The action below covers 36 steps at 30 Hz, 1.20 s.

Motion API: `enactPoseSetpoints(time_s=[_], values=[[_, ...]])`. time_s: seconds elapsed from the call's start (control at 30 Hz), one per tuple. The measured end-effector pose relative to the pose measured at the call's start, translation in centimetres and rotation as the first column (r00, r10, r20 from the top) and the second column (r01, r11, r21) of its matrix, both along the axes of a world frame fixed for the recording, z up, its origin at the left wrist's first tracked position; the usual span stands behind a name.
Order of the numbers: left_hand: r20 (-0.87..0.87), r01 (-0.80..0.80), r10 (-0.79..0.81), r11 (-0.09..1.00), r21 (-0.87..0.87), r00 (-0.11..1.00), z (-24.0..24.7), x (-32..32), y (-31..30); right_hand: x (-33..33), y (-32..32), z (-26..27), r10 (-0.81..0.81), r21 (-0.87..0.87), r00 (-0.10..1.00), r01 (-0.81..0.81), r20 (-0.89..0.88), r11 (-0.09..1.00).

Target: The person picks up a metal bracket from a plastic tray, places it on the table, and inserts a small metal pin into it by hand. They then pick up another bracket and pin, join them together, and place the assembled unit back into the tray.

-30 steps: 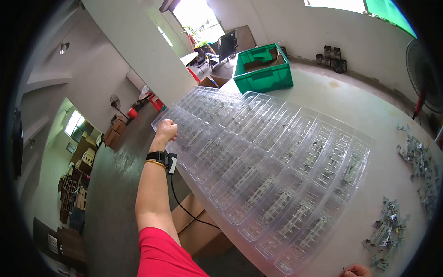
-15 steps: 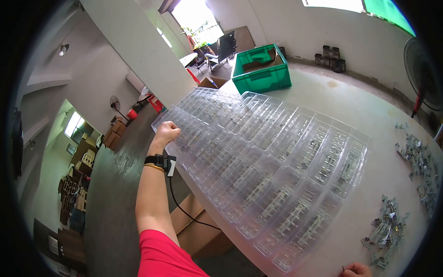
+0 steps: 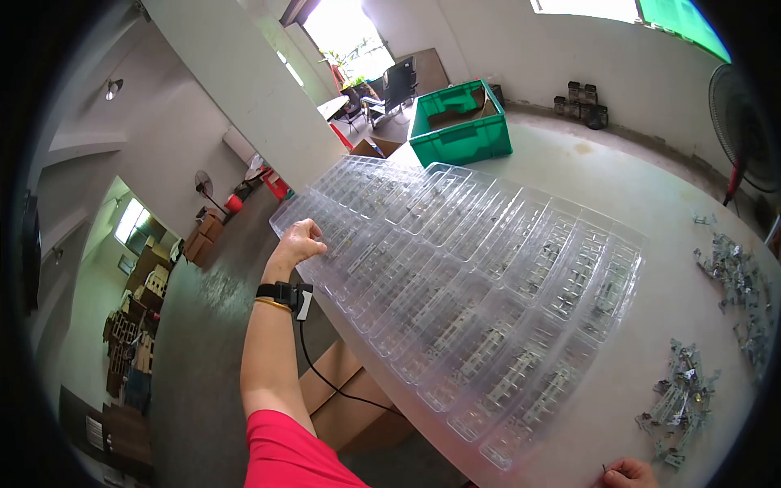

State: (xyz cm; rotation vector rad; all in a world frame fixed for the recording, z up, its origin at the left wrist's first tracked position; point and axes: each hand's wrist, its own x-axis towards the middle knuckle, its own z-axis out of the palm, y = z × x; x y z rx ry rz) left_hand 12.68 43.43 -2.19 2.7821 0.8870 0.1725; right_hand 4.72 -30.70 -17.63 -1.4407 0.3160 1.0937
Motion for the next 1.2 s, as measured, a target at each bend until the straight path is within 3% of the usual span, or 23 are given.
enactPoseSetpoints(time_s=[0.13,0.2,0.3,0.93,1.03,1.1,1.2], values=[[0.013,0.033,-0.034,0.995,0.099,0.999,0.5,0.4,-1.2,0.0,0.0,0.0,0.017,0.002,1.0,-0.017,0.012,1.0],[0.098,0.123,-0.136,0.984,0.132,0.986,0.6,0.6,-2.7,0.0,0.1,0.1,0.017,0.006,1.0,-0.017,0.007,1.0],[0.094,0.236,-0.252,0.96,0.153,0.963,0.3,1.0,-4.0,0.1,0.1,0.3,0.018,0.003,1.0,-0.018,0.0,1.0],[-0.087,0.114,-0.102,0.983,0.147,0.991,-0.5,1.8,-4.0,0.0,-0.1,0.2,0.049,0.004,0.999,-0.049,0.024,0.999],[-0.059,0.126,-0.118,0.981,0.145,0.991,-0.6,1.3,-4.4,0.0,0.0,0.2,0.056,0.0,0.998,-0.056,0.033,0.998],[0.134,0.178,-0.239,0.917,0.356,0.962,-0.8,1.1,-5.0,0.0,0.0,0.3,0.055,-0.006,0.998,-0.055,0.038,0.998],[0.132,0.271,-0.328,0.905,0.327,0.936,0.1,1.0,-7.1,0.1,0.2,0.7,0.071,-0.007,0.997,-0.071,0.042,0.997]])
